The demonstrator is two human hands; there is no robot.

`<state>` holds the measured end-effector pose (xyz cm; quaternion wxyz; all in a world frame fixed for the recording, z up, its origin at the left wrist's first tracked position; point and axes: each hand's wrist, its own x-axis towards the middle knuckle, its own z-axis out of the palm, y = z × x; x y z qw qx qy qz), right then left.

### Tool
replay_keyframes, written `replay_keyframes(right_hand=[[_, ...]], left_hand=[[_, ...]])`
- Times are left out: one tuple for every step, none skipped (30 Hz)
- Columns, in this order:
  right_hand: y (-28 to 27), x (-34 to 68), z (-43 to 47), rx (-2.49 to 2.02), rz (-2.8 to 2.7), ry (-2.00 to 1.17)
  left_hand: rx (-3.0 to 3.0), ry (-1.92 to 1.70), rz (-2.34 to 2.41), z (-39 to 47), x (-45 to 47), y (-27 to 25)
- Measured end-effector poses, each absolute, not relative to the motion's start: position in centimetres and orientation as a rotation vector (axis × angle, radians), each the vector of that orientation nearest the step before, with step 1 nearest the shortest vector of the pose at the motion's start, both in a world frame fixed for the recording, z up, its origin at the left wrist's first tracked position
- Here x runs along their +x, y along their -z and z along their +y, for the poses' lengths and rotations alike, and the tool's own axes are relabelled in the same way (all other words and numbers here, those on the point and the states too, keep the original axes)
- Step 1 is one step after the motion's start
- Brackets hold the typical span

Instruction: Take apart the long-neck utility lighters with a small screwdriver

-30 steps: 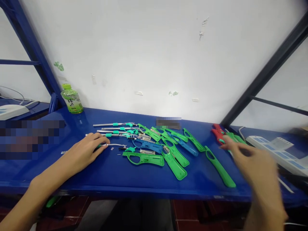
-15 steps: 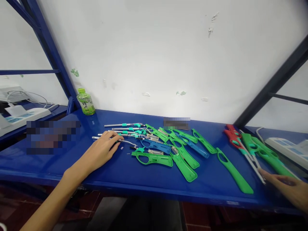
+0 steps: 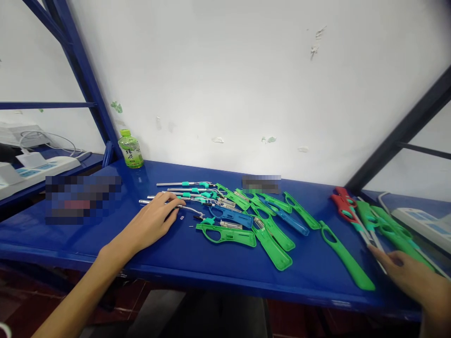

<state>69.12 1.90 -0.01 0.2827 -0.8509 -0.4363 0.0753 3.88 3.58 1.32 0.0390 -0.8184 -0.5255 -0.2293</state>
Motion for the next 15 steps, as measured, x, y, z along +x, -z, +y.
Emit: replay_keyframes(right_hand=[[-0.3,68.7,1.8,-2.355,-1.16,-0.358],[-0.5,68.3,1.6,-2.417,-1.127,-0.443],[-0.5,67.9,1.4,-2.436,-1.061,-0.293],[-0.5,67.5,1.1,-2.428,-1.033,-0.239],[-0.4,67.3,0.9,-2.399,-1.031,-0.217],[-0.3,67.1,0.7,-2.369,-1.029,-0.197],[-0.1,67.0,0.6,-2.338,-1.026,-0.182],[0.0,66.9,0.5,-2.301,-1.028,-0.173],[0.0,66.9,0.5,-2.261,-1.024,-0.161],[-0.1,66.8,0.5,-2.221,-1.017,-0.156],[-0.2,66.6,0.5,-2.181,-1.006,-0.151],[-0.5,66.4,0.5,-2.139,-0.993,-0.147],[-0.7,66.0,0.4,-2.096,-0.983,-0.145],[-1.1,65.6,0.3,-2.051,-0.981,-0.147],[-1.4,65.1,0.2,-2.004,-0.987,-0.155]], left_hand=[[-2.511,0.711,-1.607,3.7,3.8,-1.2],[-2.512,0.725,-1.601,3.8,3.7,-1.1],[-2.512,0.743,-1.595,3.9,3.6,-1.0],[-2.512,0.763,-1.589,4.0,3.5,-0.9],[-2.508,0.789,-1.584,4.1,3.4,-0.7],[-2.503,0.815,-1.578,4.2,3.3,-0.7],[-2.498,0.833,-1.586,4.3,3.2,-0.6],[-2.489,0.853,-1.588,4.4,3.1,-0.6],[-2.492,0.838,-1.598,4.5,3.0,-0.6],[-2.484,0.8,-1.624,4.6,2.9,-0.6],[-2.479,0.776,-1.634,4.6,2.8,-0.6],[-2.471,0.75,-1.644,4.6,2.8,-0.7],[-2.459,0.735,-1.65,4.6,2.8,-0.8],[-2.449,0.733,-1.647,4.5,2.8,-0.8],[-2.439,0.736,-1.639,4.4,2.9,-0.9]])
